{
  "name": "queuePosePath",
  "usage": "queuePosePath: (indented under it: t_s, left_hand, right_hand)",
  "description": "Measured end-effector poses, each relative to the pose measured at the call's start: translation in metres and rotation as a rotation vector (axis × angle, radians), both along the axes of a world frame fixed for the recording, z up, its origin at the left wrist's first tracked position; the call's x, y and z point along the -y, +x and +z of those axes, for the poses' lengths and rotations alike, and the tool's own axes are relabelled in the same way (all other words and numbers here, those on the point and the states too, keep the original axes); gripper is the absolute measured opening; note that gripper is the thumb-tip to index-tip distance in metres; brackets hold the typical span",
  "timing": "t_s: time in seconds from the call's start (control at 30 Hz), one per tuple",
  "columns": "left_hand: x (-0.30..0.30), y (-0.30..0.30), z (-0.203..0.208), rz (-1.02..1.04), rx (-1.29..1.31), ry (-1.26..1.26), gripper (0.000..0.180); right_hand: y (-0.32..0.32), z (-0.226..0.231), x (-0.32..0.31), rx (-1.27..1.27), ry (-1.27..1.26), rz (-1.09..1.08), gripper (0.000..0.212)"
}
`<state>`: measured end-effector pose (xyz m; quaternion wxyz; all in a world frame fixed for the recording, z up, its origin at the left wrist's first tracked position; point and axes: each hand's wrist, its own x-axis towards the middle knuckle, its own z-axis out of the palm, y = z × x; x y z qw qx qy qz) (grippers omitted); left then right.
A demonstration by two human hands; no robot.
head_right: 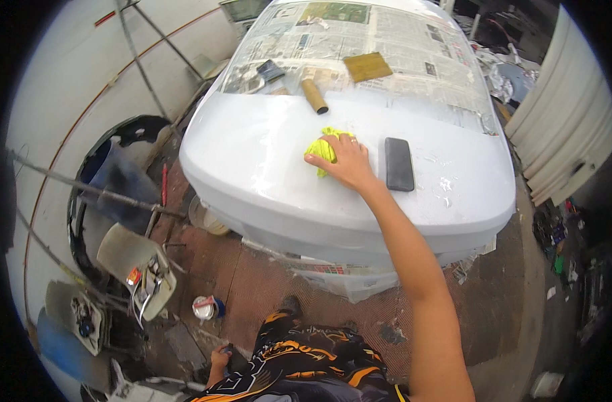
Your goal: The person sands a white car hood with a sanding block and wipes it with a cloth. They repeatedly dip the cloth in water and continue sanding different areas of the hood.
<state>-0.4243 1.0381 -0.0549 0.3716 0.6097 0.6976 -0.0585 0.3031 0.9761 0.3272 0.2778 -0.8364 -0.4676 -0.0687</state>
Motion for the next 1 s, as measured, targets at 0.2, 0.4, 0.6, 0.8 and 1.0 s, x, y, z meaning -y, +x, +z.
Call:
queuePosePath:
  t_s: [0.2,0.4,0.6,0.8,1.0]
  left_hand:
    - [-0.144,0.064,0.007,-0.222,0.246,0.154,0.047]
    - [-0.231,0.083,-0.01,-0.144,0.509,0.078,0.049]
    - [-0.202,0.068,-0.015,-0.196,0.504,0.24,0.052]
    - [-0.097,0.02,0.016,-0.088,0.277,0.097,0.058]
    - [0.02,-0.021,0.015,0.022,0.286,-0.078,0.072]
  right_hand:
    - [0.017,0.035,-0.013,-0.171,-0.155,-0.128,0.053]
    - [0.068,0.023,-0.08,0.149,-0.001,-0.357,0.041]
    - [0.109,0.026,-0.152,0.097,-0.1,-0.488,0.048]
    - [0.154,0.029,-0.141,0.057,0.019,-0.319,0.032]
    - [0.279,0.049,0.016,0.087,0.214,-0.498,0.033]
